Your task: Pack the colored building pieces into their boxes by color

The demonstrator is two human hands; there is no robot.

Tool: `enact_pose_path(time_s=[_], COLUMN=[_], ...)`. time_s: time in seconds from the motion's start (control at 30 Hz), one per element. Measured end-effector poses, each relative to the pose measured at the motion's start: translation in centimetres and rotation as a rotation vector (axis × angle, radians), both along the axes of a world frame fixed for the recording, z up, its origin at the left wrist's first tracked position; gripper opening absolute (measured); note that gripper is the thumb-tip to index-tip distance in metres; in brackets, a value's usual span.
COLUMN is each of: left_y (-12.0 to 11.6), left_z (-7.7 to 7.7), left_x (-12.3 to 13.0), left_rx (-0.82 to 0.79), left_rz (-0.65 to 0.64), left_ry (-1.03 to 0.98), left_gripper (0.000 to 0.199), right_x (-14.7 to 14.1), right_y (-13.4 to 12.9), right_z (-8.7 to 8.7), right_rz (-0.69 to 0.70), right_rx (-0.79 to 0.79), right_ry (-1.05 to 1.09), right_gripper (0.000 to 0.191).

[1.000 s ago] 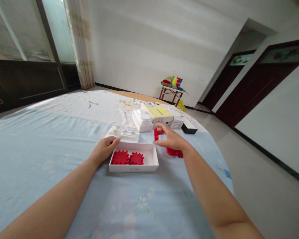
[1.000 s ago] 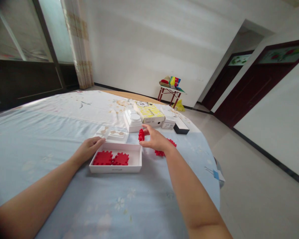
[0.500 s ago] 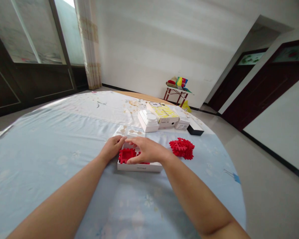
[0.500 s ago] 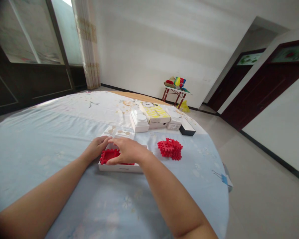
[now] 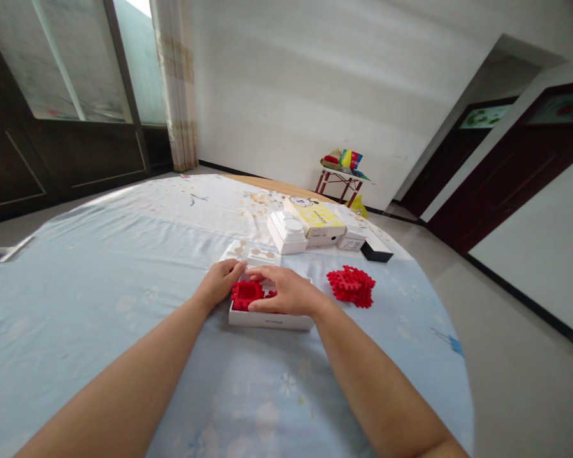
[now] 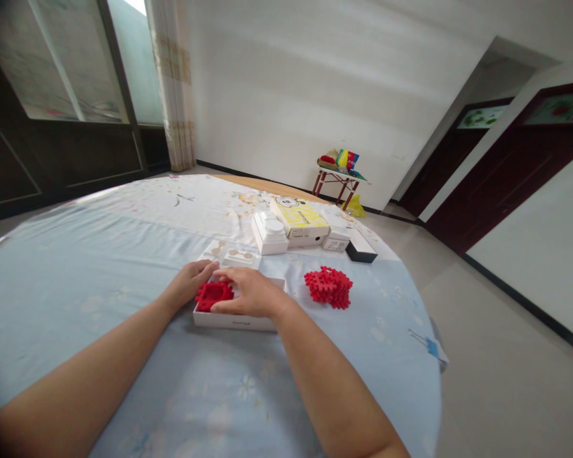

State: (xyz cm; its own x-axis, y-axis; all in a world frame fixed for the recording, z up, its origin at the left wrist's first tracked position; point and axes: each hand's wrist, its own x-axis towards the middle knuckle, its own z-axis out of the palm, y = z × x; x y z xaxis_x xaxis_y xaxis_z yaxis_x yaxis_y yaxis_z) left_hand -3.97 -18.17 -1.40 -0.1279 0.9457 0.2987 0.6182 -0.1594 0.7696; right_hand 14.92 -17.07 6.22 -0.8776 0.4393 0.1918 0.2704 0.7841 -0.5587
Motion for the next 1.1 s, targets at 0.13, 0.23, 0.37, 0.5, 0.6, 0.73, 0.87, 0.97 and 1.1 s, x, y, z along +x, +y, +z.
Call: enact_pose_path(time_s=[0.13, 0.23, 0.37, 0.5, 0.6, 0.73, 0.87, 0.97, 1.1], left_y=[-0.1, 0.0, 0.2, 0.2, 0.1, 0.0, 0.0, 0.0, 0.1], left_z=[0.1, -0.1, -0.4, -0.4, -0.3, -0.2, -0.2, -0.1, -0.1], left_x=[0.0, -0.1, -0.2, -0.2, -0.2, -0.2, -0.1, -0.1, -0.1], left_rx=[-0.01, -0.018, -0.019, -0.023, -0.03, -0.015, -0.014, -0.02, -0.012], left_rz=[0.012, 0.022, 0.016, 0.017, 0.018, 0.002, -0.002, 0.003, 0.007], left_ry=[0.005, 0.017, 0.007, 0.006, 0.019, 0.03, 0.033, 0.034, 0.033], left_gripper=[0.041, 0.042, 0.041, 0.041, 0.041, 0.041, 0.04, 0.04, 0.039], right_x=[1.1, 2.3, 3.7, 4.6, 4.8, 4.6, 4.3, 4.2, 3.7], right_y=[0.4, 0.8, 1.3, 1.3, 1.2, 1.0, 1.0, 1.1, 1.2], right_z=[0.4, 0.3, -0.1, -0.2, -0.2, -0.7, -0.9, -1.0, -1.4], right_rz=[-0.088, -0.167, -0.232, -0.243, -0.263, -0.207, -0.167, -0.223, -0.242], right_rx=[-0.013, 0.041, 0.081, 0.107, 0.136, 0.089, -0.025, -0.024, 0.057], right_ry=[0.032, -0.038, -0.152, -0.214, -0.245, -0.243, -0.201, -0.169, -0.188], right_gripper=[0.062, 0.062, 0.059, 0.058, 0.057, 0.057, 0.057, 0.046, 0.035])
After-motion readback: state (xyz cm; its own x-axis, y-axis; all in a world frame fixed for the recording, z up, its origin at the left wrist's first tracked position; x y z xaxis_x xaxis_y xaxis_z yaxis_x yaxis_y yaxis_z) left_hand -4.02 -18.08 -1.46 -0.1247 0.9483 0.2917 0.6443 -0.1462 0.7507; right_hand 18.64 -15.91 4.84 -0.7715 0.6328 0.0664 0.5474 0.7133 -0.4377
